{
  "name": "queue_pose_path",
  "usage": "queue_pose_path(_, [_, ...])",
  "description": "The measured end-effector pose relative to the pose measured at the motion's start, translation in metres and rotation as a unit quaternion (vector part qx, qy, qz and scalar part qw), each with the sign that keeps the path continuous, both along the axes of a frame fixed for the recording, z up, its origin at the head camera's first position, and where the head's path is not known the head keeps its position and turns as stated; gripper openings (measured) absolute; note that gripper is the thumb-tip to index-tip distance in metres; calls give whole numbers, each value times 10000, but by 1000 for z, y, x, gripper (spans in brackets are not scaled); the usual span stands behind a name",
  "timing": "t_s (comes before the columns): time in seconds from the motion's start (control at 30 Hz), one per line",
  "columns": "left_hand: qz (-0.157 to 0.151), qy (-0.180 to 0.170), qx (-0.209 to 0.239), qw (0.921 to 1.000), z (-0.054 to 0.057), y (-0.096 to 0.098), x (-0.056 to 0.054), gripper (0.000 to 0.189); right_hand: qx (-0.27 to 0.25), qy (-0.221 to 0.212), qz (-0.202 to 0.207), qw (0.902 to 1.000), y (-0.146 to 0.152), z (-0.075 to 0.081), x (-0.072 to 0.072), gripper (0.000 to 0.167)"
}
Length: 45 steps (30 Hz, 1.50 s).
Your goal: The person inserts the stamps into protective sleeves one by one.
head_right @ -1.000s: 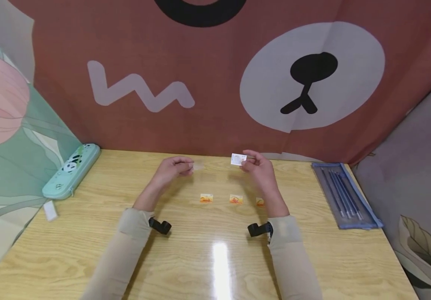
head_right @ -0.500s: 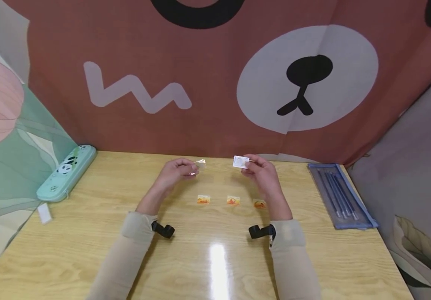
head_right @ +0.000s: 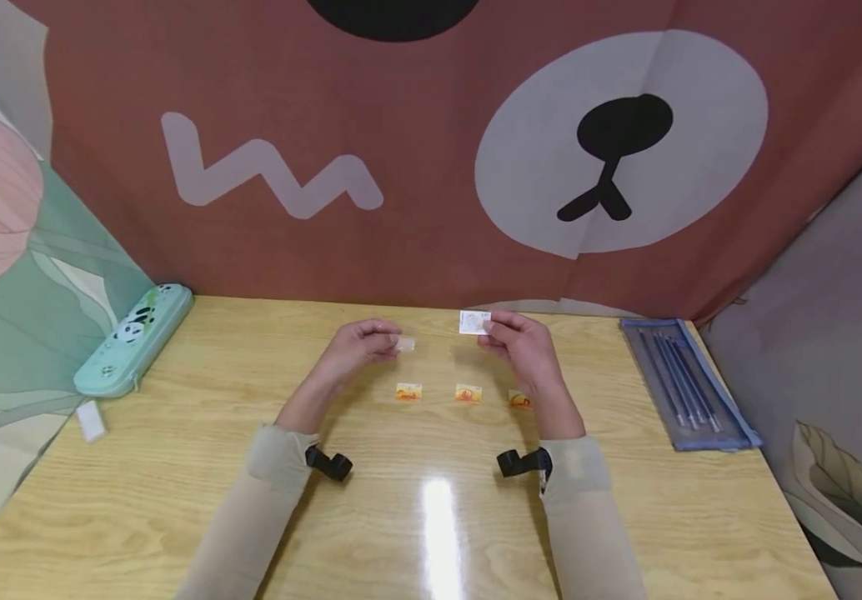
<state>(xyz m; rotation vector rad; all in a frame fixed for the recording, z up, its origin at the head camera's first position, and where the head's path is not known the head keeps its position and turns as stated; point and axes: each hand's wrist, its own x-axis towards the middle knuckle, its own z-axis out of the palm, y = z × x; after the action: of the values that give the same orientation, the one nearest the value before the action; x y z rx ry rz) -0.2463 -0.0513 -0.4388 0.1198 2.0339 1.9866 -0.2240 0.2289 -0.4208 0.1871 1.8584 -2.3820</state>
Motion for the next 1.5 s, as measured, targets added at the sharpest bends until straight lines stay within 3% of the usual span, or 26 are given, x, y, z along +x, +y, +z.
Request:
queue_pose_path(0.17, [219,44,177,9996,6,-3,4,27,-78,86,67,9999,-2,5,6,5])
queue_pose_path(0.4, [55,-61,384,9992,11,-3,4,28,45,178,114,9998,-4,11,9,6])
queue_pose_path(0.8, [243,-215,575,9978,14,3,6,28,177,109,182,9996,-7,13,10,7])
queue_pose_path(1.13, [656,-183,795,9945,16,3,9,27,469,118,362,9982,-11,12,12,14])
queue_pose_path(1.37, [433,31,659,9969,14,4,8,29,463,152,337,9982,-16,14,12,8])
queue_pose_path(1.5, [423,-55,712,9965,14,6,8,28,571,169,343,9976,-17,15,11,12])
